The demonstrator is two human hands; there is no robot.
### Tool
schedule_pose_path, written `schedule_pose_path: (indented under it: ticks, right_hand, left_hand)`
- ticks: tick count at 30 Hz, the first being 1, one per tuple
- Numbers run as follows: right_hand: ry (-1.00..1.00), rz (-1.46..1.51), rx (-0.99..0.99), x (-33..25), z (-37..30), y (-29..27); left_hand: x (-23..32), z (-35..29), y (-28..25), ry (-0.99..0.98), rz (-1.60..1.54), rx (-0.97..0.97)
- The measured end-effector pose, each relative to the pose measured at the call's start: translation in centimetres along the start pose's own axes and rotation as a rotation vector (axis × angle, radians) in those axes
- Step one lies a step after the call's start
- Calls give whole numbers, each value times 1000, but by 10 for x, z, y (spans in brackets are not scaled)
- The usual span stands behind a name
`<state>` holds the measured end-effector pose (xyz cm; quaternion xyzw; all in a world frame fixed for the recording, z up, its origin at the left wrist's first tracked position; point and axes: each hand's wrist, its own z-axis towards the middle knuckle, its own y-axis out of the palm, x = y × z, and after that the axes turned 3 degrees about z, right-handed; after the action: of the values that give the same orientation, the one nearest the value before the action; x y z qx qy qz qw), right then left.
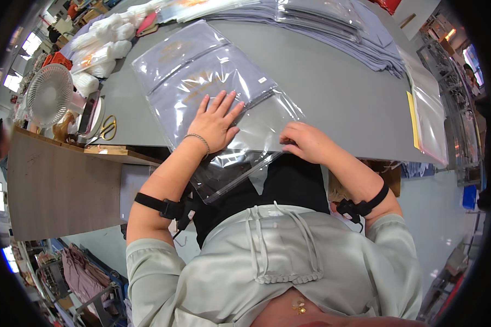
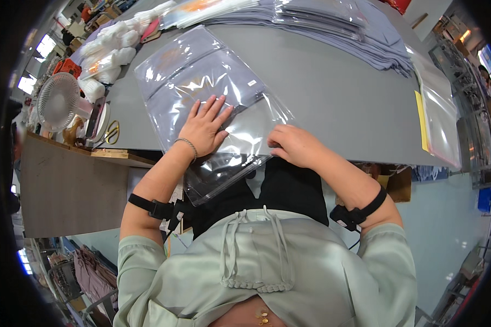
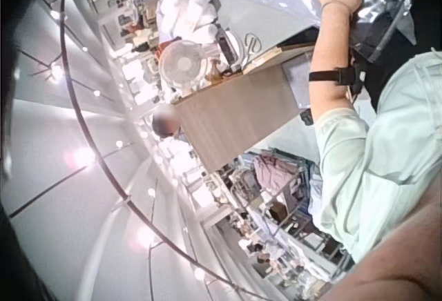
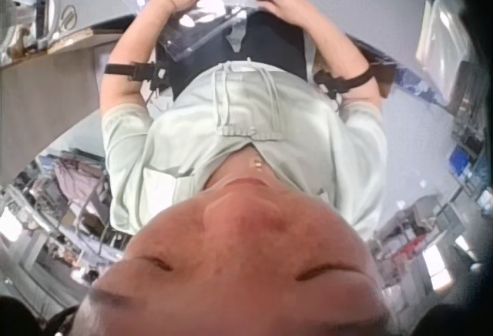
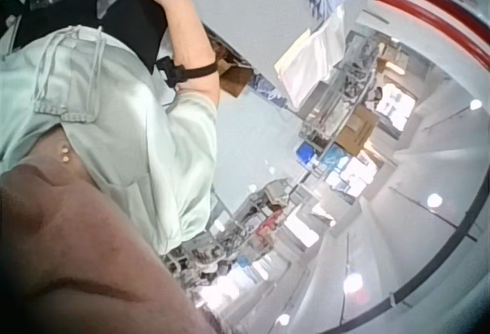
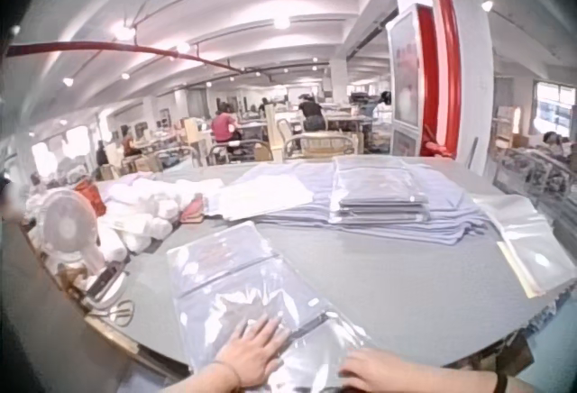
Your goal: The person places folded gray garments into clear plastic bags, seals them, and stacks them on a table. The process is repeated continuously with multiple items.
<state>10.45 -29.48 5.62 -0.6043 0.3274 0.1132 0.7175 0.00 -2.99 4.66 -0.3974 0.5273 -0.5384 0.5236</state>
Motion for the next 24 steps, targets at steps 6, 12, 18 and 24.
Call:
schedule_pose_path:
  ticks: [6, 12, 18, 24]
  right_hand:
    - [-103, 193, -205, -39, -18, -17]
    - [396, 26, -67, -45, -81, -62]
    - [45, 48, 64, -10, -8, 0]
    - [-88, 476, -459, -29, -76, -33]
  left_hand:
    - [-2, 0, -2, 19, -13, 15]
    - [-1, -1, 1, 15, -1, 9]
    - [-2, -3, -2, 11, -23, -1]
    - [-2, 0, -3, 11, -30, -11]
